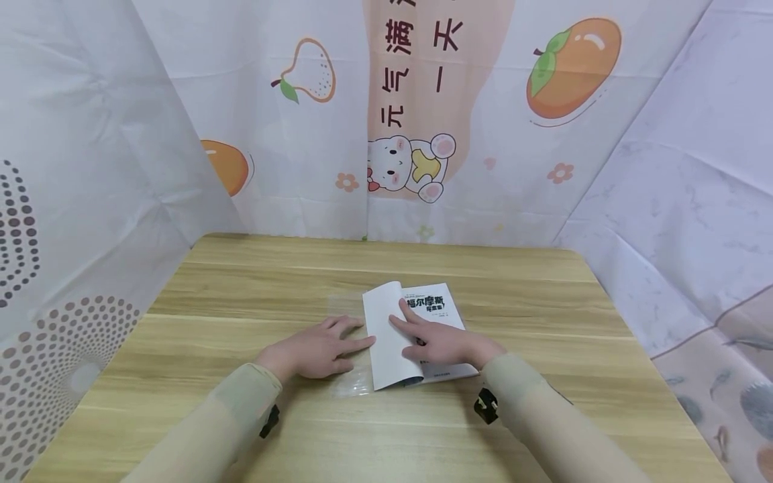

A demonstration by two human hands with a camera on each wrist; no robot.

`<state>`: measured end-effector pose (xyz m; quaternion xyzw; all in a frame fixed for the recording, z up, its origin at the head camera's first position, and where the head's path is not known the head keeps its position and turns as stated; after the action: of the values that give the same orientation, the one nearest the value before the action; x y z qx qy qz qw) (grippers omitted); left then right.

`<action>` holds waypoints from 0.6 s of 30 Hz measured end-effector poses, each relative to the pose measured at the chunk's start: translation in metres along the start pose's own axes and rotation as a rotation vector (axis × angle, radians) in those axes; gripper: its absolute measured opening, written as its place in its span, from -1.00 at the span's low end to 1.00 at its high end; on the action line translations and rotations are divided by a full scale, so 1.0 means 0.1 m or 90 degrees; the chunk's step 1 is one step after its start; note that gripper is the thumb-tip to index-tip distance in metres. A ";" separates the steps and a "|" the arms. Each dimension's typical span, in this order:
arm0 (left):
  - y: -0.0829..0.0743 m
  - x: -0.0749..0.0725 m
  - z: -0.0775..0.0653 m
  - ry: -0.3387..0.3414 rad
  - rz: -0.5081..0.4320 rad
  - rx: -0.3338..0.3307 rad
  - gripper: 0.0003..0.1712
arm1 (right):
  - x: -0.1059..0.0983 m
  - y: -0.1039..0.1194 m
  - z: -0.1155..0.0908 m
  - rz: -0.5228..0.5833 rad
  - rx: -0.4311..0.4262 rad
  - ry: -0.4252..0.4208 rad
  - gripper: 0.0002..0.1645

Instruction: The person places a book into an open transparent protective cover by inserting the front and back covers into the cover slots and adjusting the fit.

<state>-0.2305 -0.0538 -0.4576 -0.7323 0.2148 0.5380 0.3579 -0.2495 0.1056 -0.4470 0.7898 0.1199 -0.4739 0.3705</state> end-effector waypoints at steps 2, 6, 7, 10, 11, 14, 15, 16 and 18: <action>0.00 0.01 0.00 0.000 0.001 -0.001 -0.37 | 0.01 0.00 0.00 0.001 -0.004 0.000 -0.23; 0.01 0.01 0.00 0.000 -0.005 -0.002 -0.38 | 0.02 -0.01 0.01 -0.009 -0.010 -0.004 -0.24; 0.01 0.01 0.00 0.000 -0.006 -0.003 -0.38 | 0.02 -0.01 0.01 -0.014 -0.012 -0.006 -0.24; 0.01 0.01 0.01 -0.002 -0.005 -0.002 -0.38 | 0.02 -0.02 0.01 -0.022 -0.012 -0.005 -0.23; 0.00 0.01 0.01 -0.002 -0.004 -0.001 -0.38 | 0.03 -0.02 0.01 -0.022 -0.012 -0.004 -0.23; 0.00 0.01 0.00 -0.004 -0.003 0.003 -0.38 | 0.03 -0.02 0.01 -0.029 -0.012 0.001 -0.23; 0.00 0.01 0.00 -0.004 -0.003 0.004 -0.38 | 0.03 -0.01 0.01 -0.033 -0.013 0.002 -0.23; 0.00 0.01 0.00 -0.006 -0.005 0.005 -0.38 | 0.03 -0.01 0.01 -0.036 -0.015 0.002 -0.23; 0.00 0.00 0.00 -0.007 -0.008 0.007 -0.38 | 0.03 0.01 0.01 -0.041 -0.015 0.003 -0.23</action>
<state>-0.2302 -0.0539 -0.4576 -0.7288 0.2113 0.5387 0.3661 -0.2482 0.1041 -0.4495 0.7821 0.1517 -0.4827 0.3639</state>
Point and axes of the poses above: each hand's wrist, its own z-axis towards the middle knuckle, its own x-axis out of the palm, y = z × x, the point moved 9 cm from there along z, towards the middle knuckle, and after that the axes turned 7 degrees about -z, right-handed, at the moved point
